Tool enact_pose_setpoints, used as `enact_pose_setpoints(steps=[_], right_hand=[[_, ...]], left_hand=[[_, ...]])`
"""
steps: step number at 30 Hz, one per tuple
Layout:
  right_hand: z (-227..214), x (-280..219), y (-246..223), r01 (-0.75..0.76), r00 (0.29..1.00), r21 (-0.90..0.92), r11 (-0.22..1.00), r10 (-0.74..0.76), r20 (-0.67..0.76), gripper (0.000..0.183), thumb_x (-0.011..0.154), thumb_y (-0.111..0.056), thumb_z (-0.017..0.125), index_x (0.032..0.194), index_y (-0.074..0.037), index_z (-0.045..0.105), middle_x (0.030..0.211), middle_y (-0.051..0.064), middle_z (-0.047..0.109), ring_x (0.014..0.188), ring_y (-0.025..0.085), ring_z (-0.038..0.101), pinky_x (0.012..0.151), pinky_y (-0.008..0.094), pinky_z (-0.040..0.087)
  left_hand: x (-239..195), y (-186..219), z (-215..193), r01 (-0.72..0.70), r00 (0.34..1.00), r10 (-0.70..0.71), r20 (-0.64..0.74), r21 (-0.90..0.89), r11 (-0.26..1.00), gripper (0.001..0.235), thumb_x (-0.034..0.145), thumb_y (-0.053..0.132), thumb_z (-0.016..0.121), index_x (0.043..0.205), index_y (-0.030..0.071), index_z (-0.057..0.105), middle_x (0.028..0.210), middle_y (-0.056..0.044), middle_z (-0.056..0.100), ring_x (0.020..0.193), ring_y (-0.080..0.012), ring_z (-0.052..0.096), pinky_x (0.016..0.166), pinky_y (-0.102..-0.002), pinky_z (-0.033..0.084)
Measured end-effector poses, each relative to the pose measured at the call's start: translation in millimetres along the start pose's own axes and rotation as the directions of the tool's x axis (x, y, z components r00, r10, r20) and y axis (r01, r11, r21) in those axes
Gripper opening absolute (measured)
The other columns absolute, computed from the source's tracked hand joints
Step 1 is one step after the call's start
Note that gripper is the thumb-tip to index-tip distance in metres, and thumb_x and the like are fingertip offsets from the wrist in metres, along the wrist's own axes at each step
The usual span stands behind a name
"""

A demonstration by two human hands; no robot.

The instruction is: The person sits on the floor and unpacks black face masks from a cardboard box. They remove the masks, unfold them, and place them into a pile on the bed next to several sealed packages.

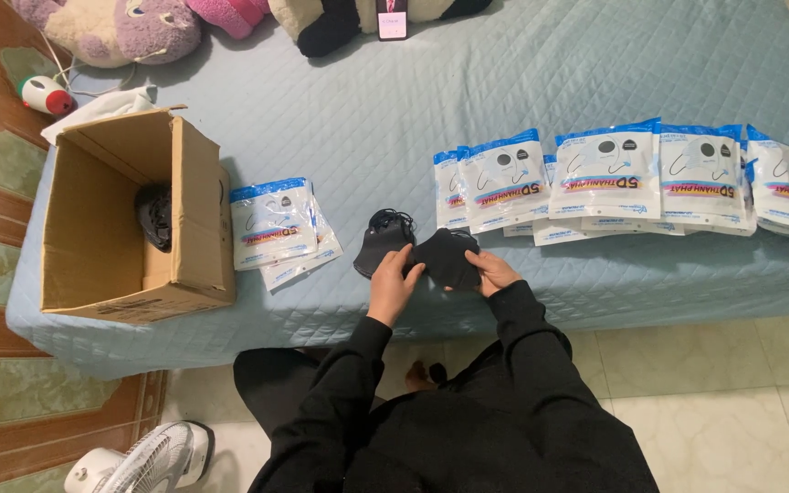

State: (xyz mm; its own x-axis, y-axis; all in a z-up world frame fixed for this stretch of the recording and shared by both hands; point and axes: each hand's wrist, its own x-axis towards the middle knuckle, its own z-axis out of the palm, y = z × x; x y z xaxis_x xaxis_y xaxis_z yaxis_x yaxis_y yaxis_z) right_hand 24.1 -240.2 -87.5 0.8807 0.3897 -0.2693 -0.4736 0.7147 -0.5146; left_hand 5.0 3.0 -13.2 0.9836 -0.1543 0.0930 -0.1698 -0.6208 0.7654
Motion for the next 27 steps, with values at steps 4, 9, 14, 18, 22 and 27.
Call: enact_pose_setpoints(steps=[4,9,14,18,22,27], right_hand=[[-11.5,3.2,2.6,0.006,1.000,-0.023,1.000,-0.006,-0.003,0.031,0.106,-0.011,0.052,0.107,0.014,0.069,0.112,0.033,0.071,0.102,0.043,0.073,0.096,0.053,0.059],[41.6,-17.8,-9.7,0.009,1.000,-0.018,1.000,-0.009,-0.016,0.028,0.105,-0.008,0.053,0.103,0.015,0.069,0.108,0.032,0.072,0.099,0.042,0.074,0.095,0.052,0.060],[-2.6,1.4,-0.4,-0.006,1.000,-0.033,0.999,0.006,0.002,0.029,0.106,-0.010,0.052,0.105,0.013,0.069,0.108,0.031,0.072,0.098,0.041,0.075,0.094,0.052,0.060],[-17.6,7.0,5.1,0.000,1.000,-0.038,0.999,0.000,0.000,0.027,0.106,-0.008,0.051,0.107,0.013,0.068,0.107,0.032,0.072,0.097,0.041,0.075,0.092,0.052,0.061],[-20.1,8.8,5.9,-0.001,1.000,-0.037,0.999,0.002,0.027,0.026,0.104,-0.005,0.051,0.117,0.012,0.066,0.113,0.031,0.071,0.102,0.040,0.074,0.093,0.050,0.060],[-33.0,13.3,8.7,0.001,0.999,-0.081,0.997,0.002,0.041,0.027,0.102,-0.002,0.051,0.121,0.010,0.065,0.116,0.031,0.071,0.104,0.039,0.073,0.095,0.051,0.059]], left_hand=[[-2.7,5.5,-0.1,-0.024,0.999,0.025,-0.021,0.029,0.999,0.049,0.097,0.024,0.073,0.137,0.000,0.060,0.105,-0.015,0.069,0.097,-0.0300,0.071,0.078,-0.036,0.061],[-3.6,15.4,-2.0,-0.053,0.996,0.052,-0.073,-0.011,0.999,0.037,0.094,0.023,0.075,0.126,0.008,0.063,0.100,-0.011,0.068,0.096,-0.0291,0.072,0.080,-0.038,0.061],[-5.3,6.1,0.0,0.082,0.996,-0.087,-0.017,-0.199,0.977,0.015,0.094,0.018,0.075,0.106,0.013,0.067,0.089,-0.007,0.073,0.083,-0.0248,0.072,0.071,-0.036,0.059],[-2.1,1.6,-4.9,0.149,0.988,-0.153,0.011,-0.303,0.941,0.013,0.093,0.015,0.074,0.105,0.015,0.073,0.086,-0.005,0.076,0.077,-0.0173,0.071,0.066,-0.031,0.057],[-5.0,8.4,-15.6,0.130,0.990,-0.140,-0.013,-0.289,0.948,0.021,0.095,0.010,0.071,0.116,0.012,0.074,0.088,-0.011,0.076,0.078,-0.0214,0.072,0.070,-0.033,0.059],[-6.9,15.2,-14.3,-0.006,0.997,-0.002,-0.076,-0.108,0.994,0.029,0.098,0.009,0.068,0.127,0.005,0.070,0.091,-0.019,0.074,0.083,-0.0295,0.074,0.071,-0.037,0.062]])
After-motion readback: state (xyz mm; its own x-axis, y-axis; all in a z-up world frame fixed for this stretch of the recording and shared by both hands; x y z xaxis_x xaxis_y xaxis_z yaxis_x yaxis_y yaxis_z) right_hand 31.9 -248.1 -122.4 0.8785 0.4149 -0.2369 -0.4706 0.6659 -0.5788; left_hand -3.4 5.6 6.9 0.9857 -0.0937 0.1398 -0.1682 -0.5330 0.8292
